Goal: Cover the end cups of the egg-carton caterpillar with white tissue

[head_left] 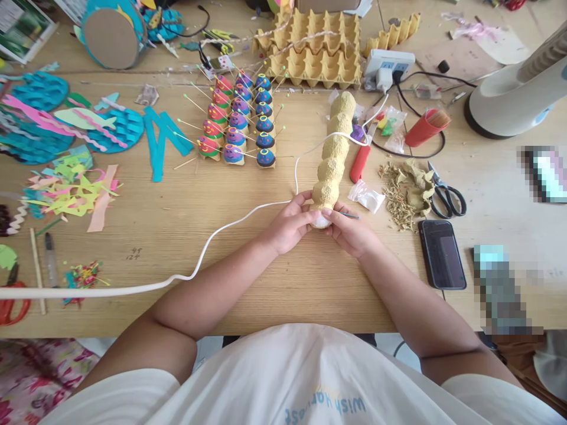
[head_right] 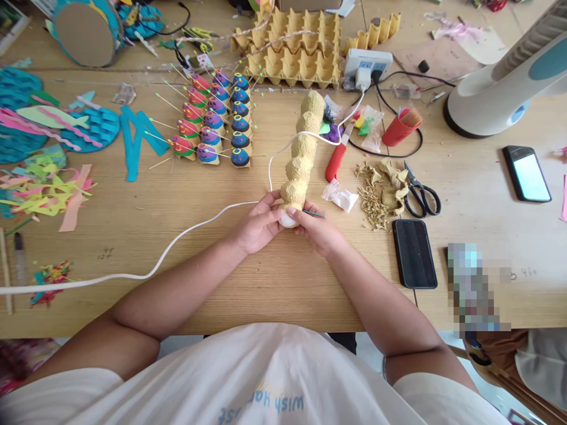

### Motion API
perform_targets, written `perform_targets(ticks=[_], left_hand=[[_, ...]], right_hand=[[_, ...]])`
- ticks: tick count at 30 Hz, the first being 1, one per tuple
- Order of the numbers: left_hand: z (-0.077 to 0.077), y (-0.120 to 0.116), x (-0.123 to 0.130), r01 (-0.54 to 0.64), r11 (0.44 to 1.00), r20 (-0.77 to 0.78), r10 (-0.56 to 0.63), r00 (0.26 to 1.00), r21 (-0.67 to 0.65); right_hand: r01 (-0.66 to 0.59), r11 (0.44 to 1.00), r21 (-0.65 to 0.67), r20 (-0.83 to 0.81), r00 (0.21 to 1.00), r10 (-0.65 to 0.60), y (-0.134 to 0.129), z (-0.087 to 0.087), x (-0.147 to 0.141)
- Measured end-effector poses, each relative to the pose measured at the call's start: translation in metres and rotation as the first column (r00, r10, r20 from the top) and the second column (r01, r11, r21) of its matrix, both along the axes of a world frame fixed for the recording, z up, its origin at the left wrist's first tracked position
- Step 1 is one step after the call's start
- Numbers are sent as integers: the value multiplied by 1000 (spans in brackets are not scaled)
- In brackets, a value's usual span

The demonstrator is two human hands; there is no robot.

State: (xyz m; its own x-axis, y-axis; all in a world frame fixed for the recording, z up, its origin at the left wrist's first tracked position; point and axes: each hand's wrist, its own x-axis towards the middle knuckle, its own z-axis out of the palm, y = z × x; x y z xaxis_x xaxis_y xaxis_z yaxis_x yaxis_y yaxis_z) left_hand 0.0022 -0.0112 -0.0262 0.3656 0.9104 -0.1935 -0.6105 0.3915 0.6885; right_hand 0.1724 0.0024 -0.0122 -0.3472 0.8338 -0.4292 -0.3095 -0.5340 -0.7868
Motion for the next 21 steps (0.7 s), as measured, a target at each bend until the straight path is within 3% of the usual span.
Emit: perform_targets(ticks=[10,17,21], left_hand=[[2,-2,7,-83,997,-51,83,995,-6],[3,-1,3,-52,998,-29,51,998,-21],[0,2,2,-13,1000,-12,13,1000,-13]], right_hand=[[-56,998,-16,-90,994,54,3,-6,6],[-82,996,29,-76,994,84,3,-2,4],[-41,999,-5,-83,996,40,3,-3,4]])
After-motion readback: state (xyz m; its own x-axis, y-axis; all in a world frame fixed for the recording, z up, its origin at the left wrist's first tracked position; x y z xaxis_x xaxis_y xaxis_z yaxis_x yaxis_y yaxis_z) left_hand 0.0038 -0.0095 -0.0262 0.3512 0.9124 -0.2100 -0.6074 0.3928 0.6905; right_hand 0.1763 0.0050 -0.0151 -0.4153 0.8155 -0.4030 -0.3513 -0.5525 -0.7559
